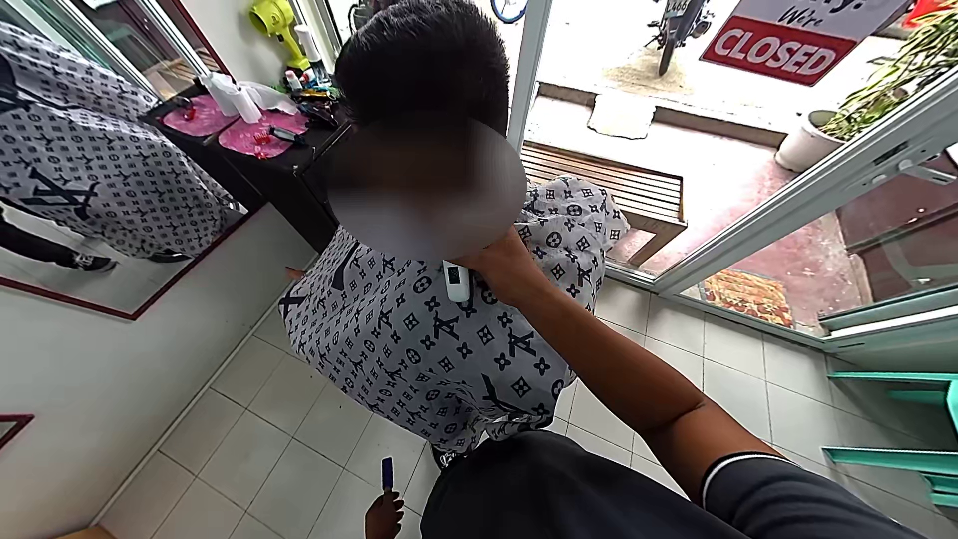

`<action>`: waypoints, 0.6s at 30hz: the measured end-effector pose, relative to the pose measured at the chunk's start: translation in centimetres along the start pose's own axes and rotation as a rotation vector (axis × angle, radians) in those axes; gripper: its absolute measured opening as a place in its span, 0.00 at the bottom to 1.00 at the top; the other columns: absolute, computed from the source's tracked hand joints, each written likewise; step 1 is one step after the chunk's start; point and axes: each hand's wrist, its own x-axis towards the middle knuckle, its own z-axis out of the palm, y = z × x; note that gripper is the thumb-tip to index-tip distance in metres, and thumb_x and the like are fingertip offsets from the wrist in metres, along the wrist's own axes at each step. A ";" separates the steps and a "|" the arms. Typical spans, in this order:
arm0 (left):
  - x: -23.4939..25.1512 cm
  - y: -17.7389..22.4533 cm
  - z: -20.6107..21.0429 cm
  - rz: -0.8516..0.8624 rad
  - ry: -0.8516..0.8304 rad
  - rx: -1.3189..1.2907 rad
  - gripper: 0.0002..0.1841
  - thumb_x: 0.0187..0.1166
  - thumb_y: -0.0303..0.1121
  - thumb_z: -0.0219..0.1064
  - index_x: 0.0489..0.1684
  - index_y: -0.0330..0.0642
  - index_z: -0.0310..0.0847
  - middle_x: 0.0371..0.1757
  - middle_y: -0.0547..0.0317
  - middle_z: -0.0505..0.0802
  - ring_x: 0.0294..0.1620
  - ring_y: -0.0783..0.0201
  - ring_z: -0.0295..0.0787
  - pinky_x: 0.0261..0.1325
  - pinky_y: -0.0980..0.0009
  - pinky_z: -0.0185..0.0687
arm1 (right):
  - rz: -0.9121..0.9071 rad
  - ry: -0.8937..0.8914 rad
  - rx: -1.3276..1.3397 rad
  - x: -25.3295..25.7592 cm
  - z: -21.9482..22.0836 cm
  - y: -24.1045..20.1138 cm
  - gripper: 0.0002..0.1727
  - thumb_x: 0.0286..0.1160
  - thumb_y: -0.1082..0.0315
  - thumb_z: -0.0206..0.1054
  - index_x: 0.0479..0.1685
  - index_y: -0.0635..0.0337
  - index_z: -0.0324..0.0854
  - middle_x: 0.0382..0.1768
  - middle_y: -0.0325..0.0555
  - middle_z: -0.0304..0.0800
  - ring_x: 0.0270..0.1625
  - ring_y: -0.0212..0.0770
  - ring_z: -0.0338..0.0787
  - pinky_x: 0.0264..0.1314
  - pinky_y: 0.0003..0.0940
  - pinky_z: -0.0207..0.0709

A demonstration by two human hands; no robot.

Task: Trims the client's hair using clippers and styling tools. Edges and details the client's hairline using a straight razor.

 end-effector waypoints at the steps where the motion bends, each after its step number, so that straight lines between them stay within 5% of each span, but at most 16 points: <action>1: 0.1 -0.1 0.0 0.001 -0.002 0.000 0.28 0.97 0.47 0.42 0.65 0.31 0.81 0.51 0.41 0.93 0.39 0.57 0.87 0.41 0.58 0.79 | 0.029 0.001 0.035 0.1 0.0 0.0 0.40 0.64 0.75 0.80 0.79 0.67 0.65 0.61 0.55 0.85 0.53 0.41 0.92 0.53 0.35 0.89; 6: -0.5 -0.6 0.2 -0.012 -0.010 0.006 0.28 0.97 0.46 0.42 0.65 0.29 0.80 0.51 0.41 0.92 0.38 0.58 0.85 0.40 0.60 0.79 | -0.073 -0.032 0.048 0.2 0.5 -0.9 0.41 0.64 0.77 0.79 0.80 0.69 0.63 0.64 0.56 0.84 0.61 0.39 0.90 0.63 0.32 0.86; 8: -0.3 -0.8 0.2 -0.007 0.013 -0.023 0.28 0.97 0.46 0.42 0.66 0.29 0.80 0.53 0.39 0.92 0.40 0.56 0.86 0.42 0.58 0.80 | -0.022 -0.024 0.038 -0.3 0.4 -1.0 0.39 0.67 0.76 0.78 0.81 0.65 0.64 0.63 0.54 0.85 0.55 0.39 0.91 0.57 0.33 0.88; 10: 0.3 -0.9 0.1 0.012 0.076 -0.094 0.28 0.97 0.46 0.42 0.68 0.29 0.79 0.57 0.37 0.91 0.46 0.51 0.88 0.46 0.54 0.81 | 0.062 -0.003 0.049 -0.7 0.5 -1.2 0.37 0.70 0.73 0.77 0.81 0.59 0.65 0.61 0.51 0.86 0.48 0.41 0.92 0.48 0.37 0.89; 13: 0.7 -0.3 -0.3 0.047 0.224 -0.222 0.29 0.97 0.46 0.41 0.69 0.27 0.78 0.61 0.33 0.90 0.54 0.43 0.89 0.53 0.45 0.82 | -0.013 -0.027 0.140 0.1 0.5 -0.9 0.39 0.66 0.78 0.77 0.81 0.66 0.63 0.64 0.56 0.83 0.56 0.45 0.92 0.55 0.41 0.91; 18: 0.3 4.0 -2.4 0.233 0.403 -0.293 0.31 0.97 0.47 0.39 0.68 0.24 0.77 0.60 0.30 0.89 0.53 0.41 0.89 0.53 0.44 0.82 | -0.006 -0.017 0.220 0.0 0.5 -0.3 0.38 0.66 0.80 0.76 0.79 0.66 0.64 0.63 0.56 0.83 0.57 0.46 0.91 0.56 0.43 0.91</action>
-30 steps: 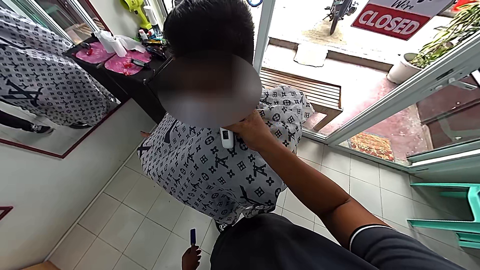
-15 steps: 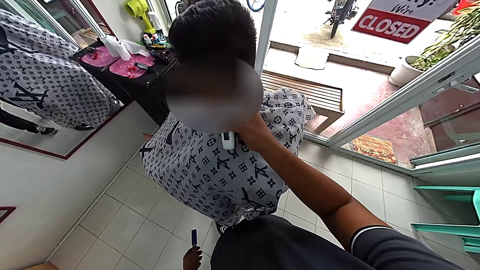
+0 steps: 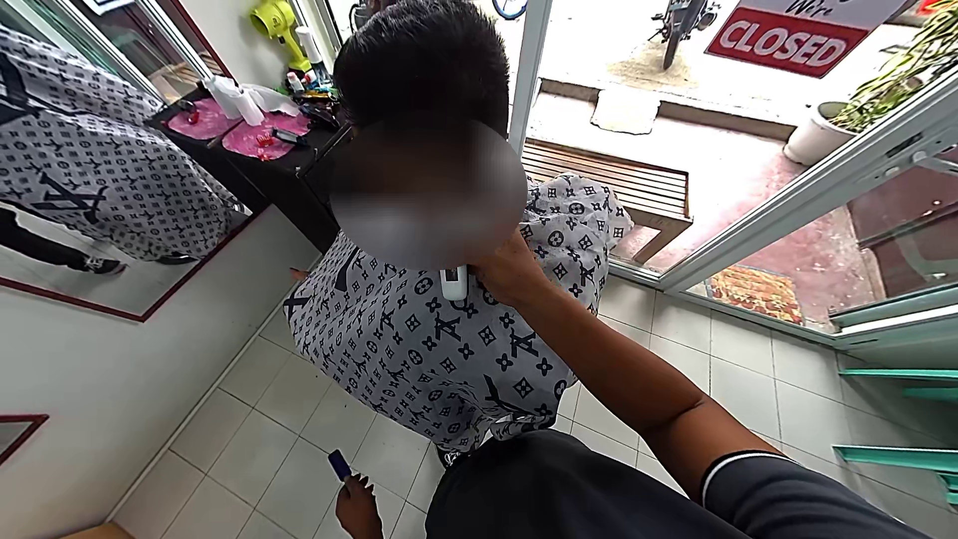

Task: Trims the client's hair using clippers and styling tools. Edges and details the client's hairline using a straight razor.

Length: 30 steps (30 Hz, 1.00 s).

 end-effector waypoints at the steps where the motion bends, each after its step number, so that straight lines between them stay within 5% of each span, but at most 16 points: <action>1: 0.0 1.6 -0.1 0.053 0.027 -0.022 0.31 0.97 0.47 0.40 0.68 0.23 0.77 0.60 0.29 0.89 0.52 0.41 0.90 0.54 0.44 0.83 | 0.031 0.002 0.037 -0.1 0.0 0.0 0.37 0.67 0.80 0.75 0.79 0.66 0.64 0.63 0.57 0.82 0.57 0.48 0.91 0.56 0.46 0.91; 5: -0.7 8.1 -0.3 0.237 0.132 -0.107 0.30 0.97 0.45 0.40 0.67 0.23 0.77 0.58 0.30 0.89 0.53 0.43 0.90 0.56 0.46 0.83 | -0.028 -0.009 0.024 -0.1 0.4 -0.1 0.39 0.66 0.79 0.76 0.80 0.67 0.62 0.63 0.57 0.82 0.56 0.47 0.92 0.55 0.43 0.91; 9: -2.9 15.5 -0.4 0.504 0.191 -0.191 0.27 0.96 0.42 0.42 0.61 0.23 0.78 0.49 0.42 0.89 0.41 0.62 0.87 0.47 0.65 0.83 | 0.032 0.014 0.067 -0.4 0.5 0.0 0.38 0.67 0.81 0.75 0.81 0.65 0.63 0.64 0.56 0.82 0.57 0.47 0.91 0.55 0.43 0.91; 13: -5.5 23.0 -0.2 0.796 0.088 -0.240 0.25 0.96 0.40 0.44 0.58 0.22 0.79 0.44 0.52 0.88 0.38 0.77 0.85 0.45 0.78 0.82 | 0.025 -0.023 0.133 -0.2 0.4 -0.2 0.36 0.69 0.81 0.73 0.79 0.66 0.63 0.62 0.57 0.82 0.58 0.49 0.91 0.58 0.48 0.90; 16: -7.5 29.4 0.0 1.061 -0.044 -0.187 0.24 0.95 0.39 0.45 0.51 0.25 0.80 0.37 0.60 0.87 0.35 0.82 0.83 0.43 0.82 0.82 | -0.177 -0.073 -0.114 -0.6 -0.1 -0.8 0.39 0.69 0.76 0.74 0.82 0.70 0.60 0.67 0.58 0.82 0.61 0.43 0.90 0.62 0.39 0.89; 20: -11.7 40.2 0.0 1.428 -0.176 0.086 0.25 0.94 0.43 0.49 0.58 0.25 0.80 0.37 0.43 0.90 0.34 0.60 0.88 0.41 0.61 0.85 | -0.357 -0.040 -0.720 -3.4 -3.0 -0.6 0.36 0.71 0.73 0.74 0.83 0.57 0.71 0.74 0.53 0.79 0.66 0.42 0.87 0.60 0.38 0.87; 23: -15.7 48.9 1.2 1.737 -0.200 0.188 0.25 0.93 0.43 0.50 0.52 0.27 0.85 0.38 0.37 0.91 0.37 0.49 0.89 0.44 0.50 0.84 | -0.261 -0.061 -0.682 -4.8 -4.9 -0.2 0.36 0.70 0.72 0.76 0.82 0.57 0.73 0.71 0.50 0.83 0.63 0.37 0.89 0.61 0.35 0.87; 25: -17.1 53.1 2.5 1.892 -0.185 0.217 0.23 0.93 0.43 0.52 0.50 0.31 0.87 0.40 0.40 0.92 0.41 0.50 0.89 0.50 0.51 0.82 | -0.189 -0.063 -0.586 -5.7 -5.8 -0.4 0.37 0.70 0.71 0.76 0.83 0.58 0.71 0.70 0.49 0.84 0.61 0.35 0.91 0.60 0.32 0.88; 30: -16.6 51.6 5.2 2.014 -0.084 0.349 0.20 0.92 0.41 0.55 0.44 0.31 0.85 0.39 0.36 0.90 0.41 0.38 0.90 0.43 0.42 0.83 | -0.127 -0.015 -0.470 -7.9 -8.8 -1.1 0.35 0.76 0.65 0.71 0.85 0.57 0.67 0.72 0.44 0.83 0.62 0.30 0.90 0.61 0.26 0.87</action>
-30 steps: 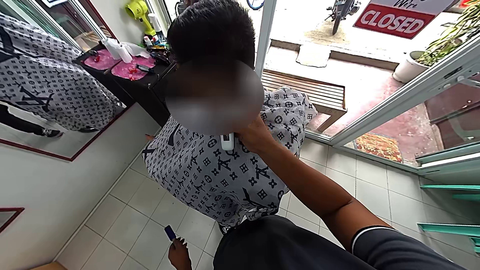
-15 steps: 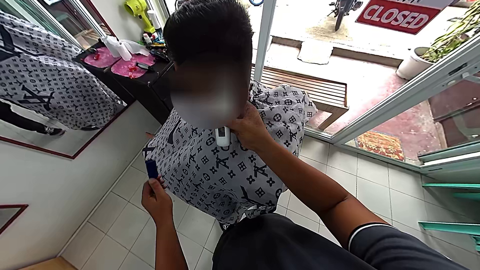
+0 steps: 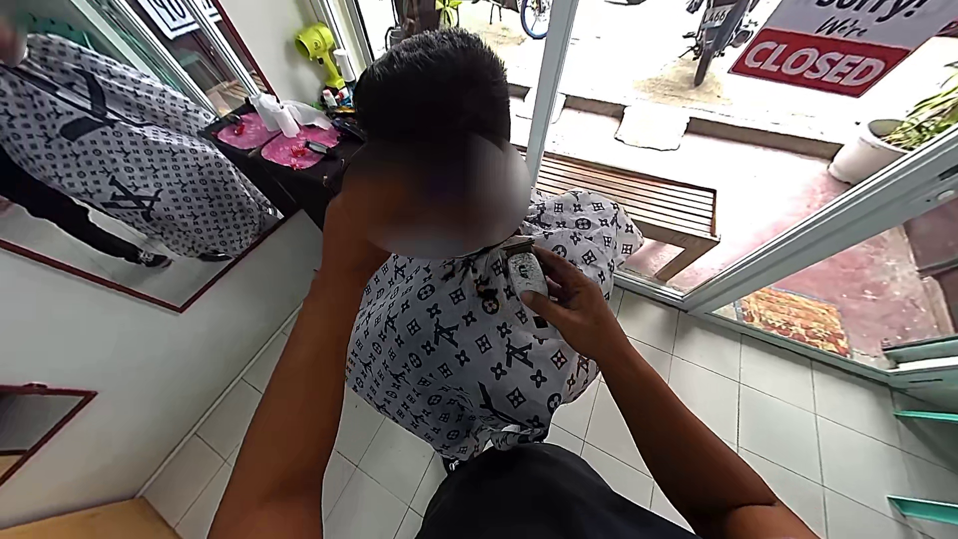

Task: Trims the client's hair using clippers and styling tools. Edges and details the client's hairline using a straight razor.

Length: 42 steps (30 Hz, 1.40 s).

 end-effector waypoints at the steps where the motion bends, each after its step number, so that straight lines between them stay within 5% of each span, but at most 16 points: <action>1: -1.3 -0.1 1.0 0.034 -0.029 0.024 0.20 0.92 0.40 0.56 0.42 0.30 0.85 0.37 0.36 0.88 0.38 0.38 0.90 0.38 0.43 0.83 | 0.023 0.001 0.007 -0.3 -0.4 0.2 0.35 0.76 0.64 0.70 0.85 0.57 0.67 0.71 0.43 0.84 0.61 0.30 0.90 0.60 0.26 0.87; 5: -2.8 0.5 1.9 0.090 -0.091 0.050 0.19 0.91 0.40 0.57 0.43 0.32 0.87 0.36 0.37 0.90 0.38 0.38 0.91 0.37 0.45 0.85 | 0.096 -0.022 0.049 -0.5 -1.4 0.7 0.34 0.74 0.64 0.72 0.83 0.57 0.69 0.66 0.43 0.88 0.58 0.31 0.92 0.59 0.28 0.87; 9: -0.6 0.5 0.3 -0.070 0.120 -0.036 0.22 0.94 0.40 0.53 0.44 0.25 0.83 0.36 0.35 0.89 0.37 0.44 0.88 0.44 0.51 0.82 | 0.104 -0.050 0.123 0.2 -1.3 0.1 0.32 0.74 0.67 0.72 0.81 0.57 0.71 0.65 0.41 0.89 0.57 0.31 0.92 0.59 0.28 0.88; 14: -3.5 -1.1 1.8 0.044 -0.110 0.056 0.21 0.92 0.40 0.55 0.39 0.28 0.84 0.34 0.36 0.88 0.37 0.37 0.90 0.38 0.44 0.84 | 0.084 -0.086 0.173 0.8 -1.4 0.0 0.31 0.73 0.68 0.72 0.79 0.59 0.73 0.61 0.43 0.91 0.54 0.34 0.94 0.58 0.30 0.89; 18: -2.9 -1.3 0.2 -0.015 0.000 0.009 0.22 0.94 0.39 0.52 0.42 0.26 0.83 0.35 0.34 0.89 0.36 0.40 0.89 0.41 0.47 0.83 | 0.139 -0.126 0.299 2.0 -1.5 0.4 0.28 0.78 0.67 0.68 0.78 0.58 0.70 0.55 0.47 0.92 0.47 0.41 0.95 0.49 0.38 0.92; 22: -2.8 -2.1 -0.1 0.033 -0.172 0.053 0.23 0.93 0.42 0.54 0.36 0.28 0.81 0.31 0.37 0.85 0.33 0.37 0.88 0.35 0.43 0.81 | 0.172 -0.139 0.398 2.9 -1.4 0.5 0.26 0.81 0.68 0.64 0.78 0.57 0.69 0.57 0.50 0.89 0.49 0.45 0.94 0.48 0.43 0.93; 28: 0.0 3.8 0.3 -0.110 0.038 0.057 0.21 0.93 0.41 0.54 0.40 0.29 0.83 0.34 0.35 0.89 0.34 0.40 0.89 0.36 0.46 0.81 | 0.245 -0.204 0.370 4.3 -0.6 1.2 0.23 0.82 0.72 0.65 0.75 0.60 0.72 0.53 0.49 0.91 0.44 0.43 0.95 0.41 0.40 0.93; 33: -3.7 4.6 5.2 -0.135 -0.079 0.154 0.22 0.92 0.43 0.56 0.40 0.30 0.84 0.31 0.37 0.87 0.30 0.38 0.89 0.27 0.46 0.81 | 0.284 -0.322 0.242 4.5 -0.4 1.6 0.24 0.83 0.69 0.65 0.76 0.63 0.70 0.49 0.51 0.91 0.40 0.43 0.94 0.41 0.38 0.92; 35: -5.4 3.9 6.4 -0.129 -0.120 0.132 0.22 0.92 0.44 0.56 0.39 0.31 0.85 0.30 0.39 0.87 0.29 0.40 0.89 0.27 0.47 0.81 | 0.313 -0.372 0.317 3.7 -0.5 1.8 0.23 0.82 0.71 0.63 0.75 0.63 0.70 0.49 0.51 0.91 0.42 0.43 0.95 0.43 0.38 0.92; 40: -2.7 5.5 5.6 -0.176 0.126 0.057 0.20 0.92 0.40 0.58 0.44 0.28 0.86 0.33 0.38 0.89 0.32 0.43 0.90 0.33 0.51 0.83 | 0.268 -0.400 0.585 3.3 -0.8 2.0 0.25 0.78 0.69 0.61 0.75 0.59 0.70 0.55 0.49 0.92 0.46 0.44 0.95 0.44 0.38 0.92; 42: -2.7 5.8 6.3 -0.199 0.068 0.073 0.21 0.92 0.42 0.56 0.41 0.30 0.84 0.32 0.38 0.88 0.31 0.41 0.90 0.30 0.49 0.83 | 0.255 -0.384 0.609 3.5 -0.8 1.6 0.26 0.77 0.67 0.62 0.76 0.58 0.69 0.56 0.51 0.91 0.46 0.45 0.95 0.43 0.38 0.92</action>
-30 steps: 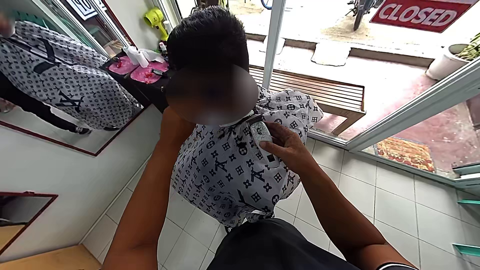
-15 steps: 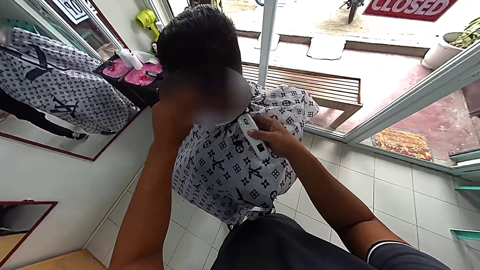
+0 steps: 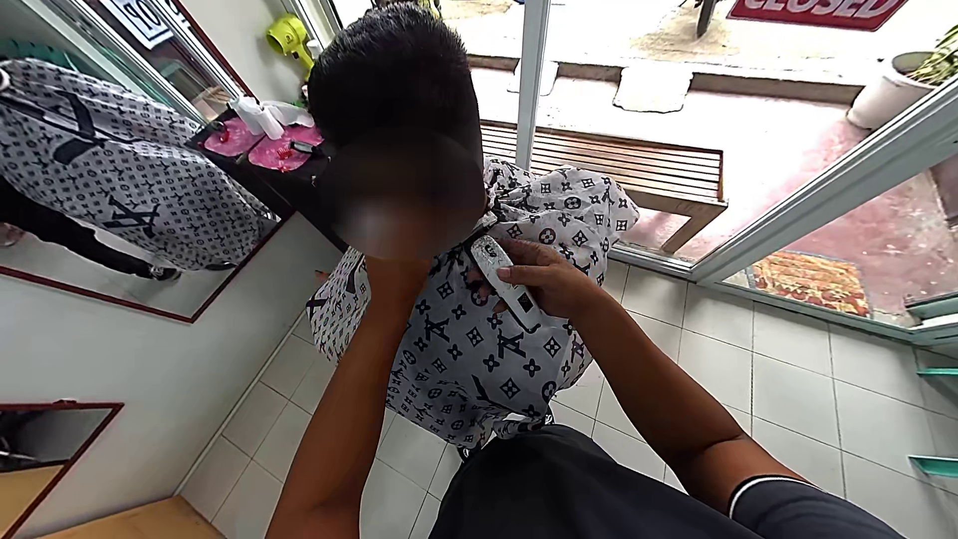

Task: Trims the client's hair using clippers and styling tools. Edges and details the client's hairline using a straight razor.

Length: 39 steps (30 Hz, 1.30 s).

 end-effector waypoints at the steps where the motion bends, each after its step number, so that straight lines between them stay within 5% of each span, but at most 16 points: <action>1: -0.2 0.3 0.2 -0.004 -0.041 0.009 0.22 0.92 0.43 0.56 0.39 0.30 0.84 0.31 0.39 0.88 0.30 0.41 0.90 0.28 0.48 0.82 | -0.014 0.007 0.012 0.1 0.0 -0.2 0.26 0.76 0.66 0.63 0.75 0.58 0.70 0.57 0.51 0.91 0.47 0.45 0.95 0.43 0.39 0.92; 6: 1.7 4.1 -1.7 -0.036 0.051 0.002 0.20 0.92 0.40 0.56 0.41 0.31 0.86 0.30 0.43 0.90 0.30 0.47 0.90 0.30 0.54 0.81 | -0.110 -0.093 0.113 -0.6 -0.4 -0.5 0.26 0.75 0.62 0.68 0.73 0.56 0.72 0.56 0.52 0.92 0.46 0.46 0.96 0.41 0.39 0.92; 13: 0.6 4.6 0.0 -0.109 -0.256 0.035 0.21 0.93 0.40 0.53 0.42 0.29 0.83 0.33 0.37 0.90 0.34 0.38 0.92 0.34 0.44 0.84 | -0.118 -0.088 0.082 -1.5 -1.0 -0.5 0.24 0.78 0.65 0.65 0.74 0.57 0.71 0.56 0.52 0.92 0.47 0.45 0.96 0.45 0.39 0.92; 16: 1.6 5.0 -1.3 -0.060 -0.143 0.031 0.21 0.93 0.40 0.53 0.42 0.29 0.85 0.34 0.39 0.90 0.34 0.42 0.91 0.33 0.48 0.83 | -0.135 -0.075 0.058 -1.5 -2.0 -0.7 0.27 0.75 0.67 0.68 0.74 0.58 0.71 0.59 0.52 0.91 0.51 0.46 0.95 0.49 0.40 0.92; 21: 0.4 0.6 -1.4 0.037 -0.359 0.003 0.21 0.93 0.41 0.53 0.42 0.30 0.85 0.36 0.38 0.91 0.39 0.39 0.93 0.39 0.41 0.85 | -0.175 0.002 0.030 -1.2 -2.1 -2.5 0.25 0.77 0.67 0.66 0.75 0.57 0.71 0.59 0.51 0.90 0.49 0.46 0.95 0.45 0.41 0.92; 25: 0.4 -2.2 -2.9 0.010 -0.179 -0.104 0.22 0.94 0.41 0.52 0.47 0.27 0.84 0.34 0.37 0.90 0.36 0.42 0.90 0.42 0.45 0.84 | -0.133 0.041 0.042 0.0 -1.9 -3.0 0.22 0.80 0.68 0.58 0.73 0.59 0.69 0.59 0.52 0.91 0.47 0.46 0.96 0.41 0.40 0.93; 30: -2.0 -4.2 -0.6 0.053 -0.359 -0.047 0.19 0.92 0.40 0.56 0.48 0.30 0.87 0.38 0.35 0.91 0.39 0.36 0.92 0.42 0.39 0.86 | -0.055 0.113 -0.015 2.5 -0.9 -2.6 0.20 0.85 0.69 0.58 0.74 0.61 0.68 0.56 0.53 0.90 0.45 0.48 0.95 0.39 0.43 0.93; 35: -5.8 -4.5 -1.2 -0.061 -0.327 -0.092 0.21 0.93 0.39 0.53 0.47 0.30 0.86 0.41 0.38 0.92 0.41 0.41 0.93 0.45 0.41 0.85 | 0.088 0.102 -0.170 4.8 -0.8 -2.3 0.22 0.83 0.74 0.62 0.75 0.63 0.67 0.54 0.53 0.89 0.46 0.47 0.94 0.42 0.44 0.92; 39: -10.3 -4.9 -2.6 -0.209 -0.248 -0.124 0.24 0.92 0.43 0.48 0.44 0.32 0.86 0.32 0.45 0.90 0.33 0.49 0.89 0.38 0.47 0.82 | 0.190 0.139 -0.122 5.1 0.1 -2.0 0.22 0.83 0.72 0.64 0.73 0.63 0.68 0.51 0.53 0.87 0.44 0.46 0.93 0.43 0.43 0.91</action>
